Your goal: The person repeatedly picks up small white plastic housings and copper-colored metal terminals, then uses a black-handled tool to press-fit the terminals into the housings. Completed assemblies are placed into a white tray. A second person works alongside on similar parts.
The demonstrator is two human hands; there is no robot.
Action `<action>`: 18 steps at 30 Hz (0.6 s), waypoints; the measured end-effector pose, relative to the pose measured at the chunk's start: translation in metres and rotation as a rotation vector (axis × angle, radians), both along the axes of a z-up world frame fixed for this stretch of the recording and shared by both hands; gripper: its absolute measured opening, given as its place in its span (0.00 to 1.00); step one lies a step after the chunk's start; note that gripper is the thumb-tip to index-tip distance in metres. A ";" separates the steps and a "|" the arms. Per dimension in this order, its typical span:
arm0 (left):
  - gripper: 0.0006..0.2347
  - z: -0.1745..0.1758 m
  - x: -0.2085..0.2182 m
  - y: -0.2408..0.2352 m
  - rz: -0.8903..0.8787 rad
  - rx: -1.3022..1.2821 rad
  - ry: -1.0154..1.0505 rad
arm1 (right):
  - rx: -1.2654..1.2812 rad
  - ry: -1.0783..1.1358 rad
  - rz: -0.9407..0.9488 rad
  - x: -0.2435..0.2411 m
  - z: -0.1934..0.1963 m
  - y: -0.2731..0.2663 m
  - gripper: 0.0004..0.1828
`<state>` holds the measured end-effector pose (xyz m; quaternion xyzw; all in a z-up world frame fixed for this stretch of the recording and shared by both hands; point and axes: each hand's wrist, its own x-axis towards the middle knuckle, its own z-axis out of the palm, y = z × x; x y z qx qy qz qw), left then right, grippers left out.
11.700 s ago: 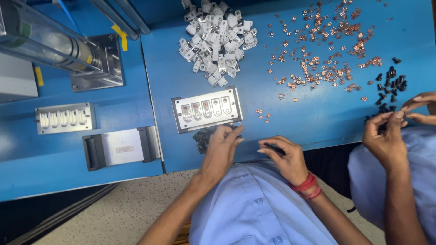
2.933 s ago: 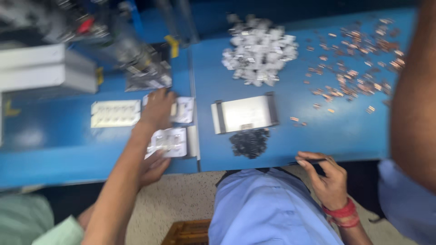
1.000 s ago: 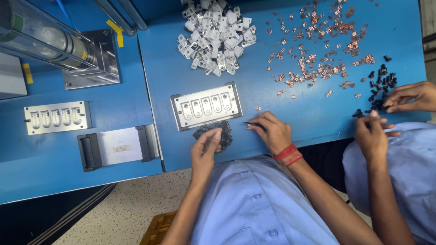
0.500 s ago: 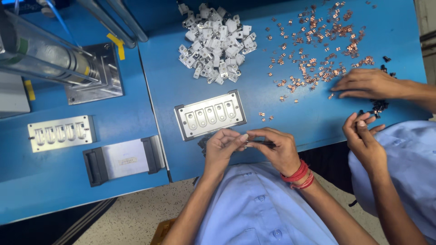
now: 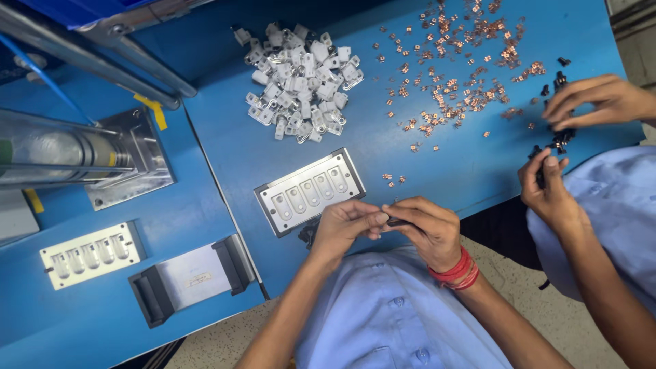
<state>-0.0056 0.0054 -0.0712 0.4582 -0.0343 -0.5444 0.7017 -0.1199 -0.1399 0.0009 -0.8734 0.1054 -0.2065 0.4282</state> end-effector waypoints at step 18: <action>0.18 0.029 0.145 -0.047 0.047 0.703 -1.622 | 0.187 0.179 -0.072 -0.003 0.011 -0.019 0.14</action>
